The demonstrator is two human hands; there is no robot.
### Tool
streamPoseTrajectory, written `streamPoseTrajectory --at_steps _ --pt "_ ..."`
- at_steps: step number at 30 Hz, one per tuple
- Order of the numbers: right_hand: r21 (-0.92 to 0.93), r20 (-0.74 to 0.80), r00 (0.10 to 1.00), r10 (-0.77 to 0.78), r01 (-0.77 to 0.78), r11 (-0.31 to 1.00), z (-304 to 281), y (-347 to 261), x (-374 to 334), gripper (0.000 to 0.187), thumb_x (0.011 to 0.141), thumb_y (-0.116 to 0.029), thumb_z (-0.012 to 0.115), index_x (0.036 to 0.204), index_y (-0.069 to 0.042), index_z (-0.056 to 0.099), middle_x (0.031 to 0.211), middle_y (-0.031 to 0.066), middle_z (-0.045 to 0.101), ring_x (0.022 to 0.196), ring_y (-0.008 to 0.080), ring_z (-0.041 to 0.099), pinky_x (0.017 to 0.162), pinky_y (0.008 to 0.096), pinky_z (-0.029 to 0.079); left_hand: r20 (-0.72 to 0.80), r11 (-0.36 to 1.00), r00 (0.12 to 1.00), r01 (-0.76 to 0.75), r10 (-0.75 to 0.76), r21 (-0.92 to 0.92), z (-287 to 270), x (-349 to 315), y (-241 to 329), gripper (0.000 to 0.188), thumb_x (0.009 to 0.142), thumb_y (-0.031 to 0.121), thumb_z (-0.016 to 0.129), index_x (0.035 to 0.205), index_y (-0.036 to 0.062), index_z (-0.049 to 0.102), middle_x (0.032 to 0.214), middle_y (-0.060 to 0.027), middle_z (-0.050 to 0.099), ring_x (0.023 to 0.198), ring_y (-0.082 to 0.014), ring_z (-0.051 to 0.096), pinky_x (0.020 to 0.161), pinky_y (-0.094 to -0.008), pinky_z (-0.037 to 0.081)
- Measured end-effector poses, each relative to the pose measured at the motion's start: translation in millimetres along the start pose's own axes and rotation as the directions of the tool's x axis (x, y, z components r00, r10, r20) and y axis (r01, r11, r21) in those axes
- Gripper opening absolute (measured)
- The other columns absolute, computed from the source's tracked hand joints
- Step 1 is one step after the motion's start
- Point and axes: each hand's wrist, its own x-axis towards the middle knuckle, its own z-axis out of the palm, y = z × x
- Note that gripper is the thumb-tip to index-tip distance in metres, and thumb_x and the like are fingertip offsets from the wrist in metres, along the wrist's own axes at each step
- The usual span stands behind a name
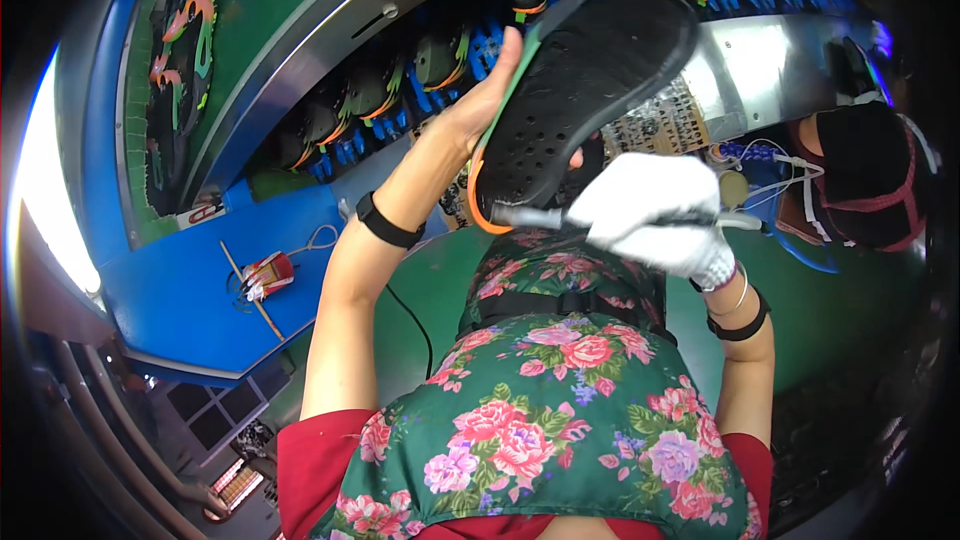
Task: Applying adhesive to the soles of shoes on an assembly line.
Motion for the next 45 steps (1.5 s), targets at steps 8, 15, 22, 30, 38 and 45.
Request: streamPoseTrajectory --at_steps 8,15,22,30,38,45 --pt "-0.431 -0.423 0.904 -0.070 -0.133 0.892 -10 -20 11 0.018 0.082 0.003 0.077 0.099 -0.003 0.078 0.103 0.0124 0.078 0.091 0.0227 0.074 0.082 0.0327 0.058 -0.422 0.912 0.890 -0.306 0.173 -0.274 9 5 -63 0.058 0.107 0.049 0.044 0.130 -0.0013 0.061 0.118 -0.0216 0.071 0.102 -0.0344 0.072 0.095 -0.0492 0.060" --pt "-0.426 -0.271 0.955 -0.117 -0.010 0.905 -2 -26 5 0.024 0.079 0.002 0.075 0.101 -0.006 0.077 0.101 0.0110 0.076 0.095 0.0270 0.073 0.086 0.0387 0.058 -0.391 0.968 0.892 -0.166 0.228 0.186 23 -24 -83 0.054 0.107 0.036 0.051 0.147 0.0003 0.048 0.148 -0.0174 0.054 0.135 -0.0345 0.054 0.115 -0.0532 0.044" --pt "-0.607 -0.275 0.926 -0.259 0.042 0.794 16 -43 6 0.024 0.080 -0.001 0.079 0.104 -0.007 0.078 0.108 0.0089 0.077 0.098 0.0267 0.073 0.084 0.0370 0.058 -0.510 0.726 0.797 -0.555 0.323 -0.407 30 -28 -83 0.081 0.097 0.065 0.053 0.146 0.0004 0.050 0.143 -0.0236 0.057 0.125 -0.0440 0.060 0.106 -0.0583 0.051" --pt "-0.585 -0.337 0.903 -0.265 0.020 0.811 18 -52 8 0.030 0.078 0.003 0.080 0.107 -0.002 0.077 0.106 0.0129 0.077 0.094 0.0283 0.074 0.079 0.0366 0.059 -0.217 0.733 0.784 -0.621 0.582 -0.279 60 -9 -95 0.088 0.091 0.062 0.063 0.156 0.0077 0.040 0.153 -0.0221 0.050 0.138 -0.0391 0.050 0.115 -0.0593 0.040" --pt "-0.842 -0.116 0.929 -0.352 0.097 0.531 0 -58 37 0.035 0.080 0.000 0.075 0.114 -0.009 0.077 0.113 0.0106 0.076 0.101 0.0278 0.073 0.084 0.0370 0.057 -0.078 0.616 0.879 -0.390 0.470 -0.685 46 -3 -117 0.090 0.094 0.074 0.050 0.156 0.0099 0.041 0.154 -0.0168 0.050 0.138 -0.0360 0.052 0.118 -0.0568 0.039" --pt "-0.812 -0.131 0.954 -0.271 0.054 0.581 21 -44 47 0.040 0.081 -0.004 0.074 0.120 -0.010 0.075 0.117 0.0094 0.075 0.105 0.0280 0.072 0.088 0.0384 0.057 -0.058 0.665 0.864 -0.426 0.500 -0.614 38 -11 -129 0.082 0.100 0.064 0.049 0.157 0.0075 0.037 0.153 -0.0180 0.050 0.137 -0.0339 0.054 0.117 -0.0505 0.042"
